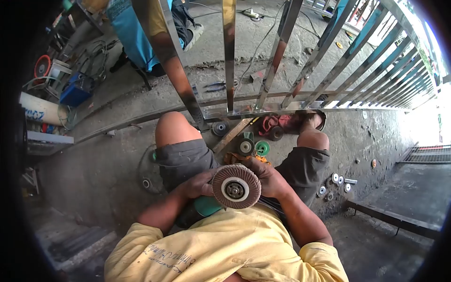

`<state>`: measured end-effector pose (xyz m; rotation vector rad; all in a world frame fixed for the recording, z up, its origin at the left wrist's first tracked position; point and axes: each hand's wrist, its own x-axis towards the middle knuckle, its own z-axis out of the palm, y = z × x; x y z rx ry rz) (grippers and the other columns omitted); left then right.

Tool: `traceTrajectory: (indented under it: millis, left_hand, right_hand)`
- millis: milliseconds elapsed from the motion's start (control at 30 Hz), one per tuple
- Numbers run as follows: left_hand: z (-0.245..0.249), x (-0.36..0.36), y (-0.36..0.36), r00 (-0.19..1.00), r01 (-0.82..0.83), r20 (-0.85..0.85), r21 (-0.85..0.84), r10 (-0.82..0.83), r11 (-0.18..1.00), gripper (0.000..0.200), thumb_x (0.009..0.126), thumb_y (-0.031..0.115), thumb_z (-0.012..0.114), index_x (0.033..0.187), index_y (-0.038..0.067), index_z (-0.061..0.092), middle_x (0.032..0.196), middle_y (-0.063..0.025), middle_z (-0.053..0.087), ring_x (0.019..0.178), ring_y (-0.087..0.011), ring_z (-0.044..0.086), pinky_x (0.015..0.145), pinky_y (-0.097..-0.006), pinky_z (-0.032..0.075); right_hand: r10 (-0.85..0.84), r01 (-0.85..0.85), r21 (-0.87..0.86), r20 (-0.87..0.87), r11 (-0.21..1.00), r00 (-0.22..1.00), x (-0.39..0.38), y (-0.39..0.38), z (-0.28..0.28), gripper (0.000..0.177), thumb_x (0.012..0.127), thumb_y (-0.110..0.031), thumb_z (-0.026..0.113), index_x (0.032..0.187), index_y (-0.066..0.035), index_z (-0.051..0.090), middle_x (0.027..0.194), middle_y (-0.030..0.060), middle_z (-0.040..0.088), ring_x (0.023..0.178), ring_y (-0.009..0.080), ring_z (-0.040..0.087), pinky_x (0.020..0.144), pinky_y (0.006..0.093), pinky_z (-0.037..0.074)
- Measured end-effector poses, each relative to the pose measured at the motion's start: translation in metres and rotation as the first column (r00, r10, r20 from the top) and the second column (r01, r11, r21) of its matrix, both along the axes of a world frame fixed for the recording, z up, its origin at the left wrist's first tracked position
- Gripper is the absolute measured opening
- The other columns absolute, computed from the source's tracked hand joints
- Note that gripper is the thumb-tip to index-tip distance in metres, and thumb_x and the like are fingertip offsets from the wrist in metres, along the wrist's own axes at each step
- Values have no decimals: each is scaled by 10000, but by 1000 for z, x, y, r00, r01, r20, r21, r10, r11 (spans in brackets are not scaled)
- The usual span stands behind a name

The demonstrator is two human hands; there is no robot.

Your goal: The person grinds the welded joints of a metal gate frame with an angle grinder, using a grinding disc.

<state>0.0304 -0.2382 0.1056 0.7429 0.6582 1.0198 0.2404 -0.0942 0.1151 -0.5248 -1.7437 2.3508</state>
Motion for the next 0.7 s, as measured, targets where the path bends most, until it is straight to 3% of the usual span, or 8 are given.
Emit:
traceTrajectory:
  millis: [67,100,233,333,367,467,633,700]
  left_hand:
    - [-1,2,0,999,-18,-35,-50,16,999,1019,816,508,747,1545,-39,292,1479,-139,470,1361,-212,437,1156,-365,322]
    - [-1,2,-1,998,-30,-55,-75,26,997,1016,802,519,746,1531,-44,316,1470,-131,477,1350,-205,444,1148,-361,331]
    - [1,4,1,996,-54,-80,-52,50,997,973,811,500,738,1521,-35,342,1465,-127,482,1339,-208,453,1138,-364,346]
    - [3,6,0,993,-67,-99,-11,65,998,966,828,494,729,1533,-27,323,1478,-132,468,1356,-213,434,1150,-366,326]
    - [4,3,-1,997,-41,-62,-18,40,999,986,840,500,724,1553,-23,289,1502,-139,442,1384,-219,405,1169,-368,296]
    - [3,0,-4,999,-13,-39,0,13,1000,1013,849,514,715,1574,-21,252,1528,-148,416,1413,-224,374,1188,-369,264]
    - [1,-1,-7,999,-35,-14,11,36,999,1022,850,518,710,1578,-21,239,1531,-147,413,1414,-217,368,1189,-366,261]
    - [-2,-2,-10,999,-51,-8,21,51,998,1032,849,524,710,1584,-16,228,1529,-141,419,1413,-212,368,1188,-363,262]
  right_hand:
    - [-13,3,247,39,969,999,5,-5,-1,387,820,-130,842,1134,-38,636,1128,30,689,1025,133,649,908,317,519]
    - [-66,48,179,91,983,994,7,-11,-10,449,739,-147,887,1119,-41,672,1090,55,699,1004,166,674,888,317,525]
    - [-33,35,413,-12,910,999,11,-7,-33,483,696,-118,874,1133,-45,681,994,93,673,923,254,685,830,333,536]
    - [-44,40,437,-2,899,999,9,-4,-31,449,723,-113,860,1129,-45,682,978,93,667,904,253,681,805,340,540]
    - [24,5,591,-41,807,999,9,1,-24,321,796,-108,795,1090,-35,690,1037,110,684,960,243,673,841,349,554]
    - [-33,84,585,-97,807,995,3,-5,-16,344,788,-123,799,1099,-31,685,1031,128,673,970,291,672,847,360,550]
    - [-53,74,547,-53,834,997,0,-8,-25,330,855,-22,722,1182,-12,678,1135,115,650,999,241,666,871,317,552]
    - [-5,12,686,-12,728,1000,3,-4,-19,343,865,-32,718,1203,-5,670,1151,117,647,1011,230,664,873,316,551]
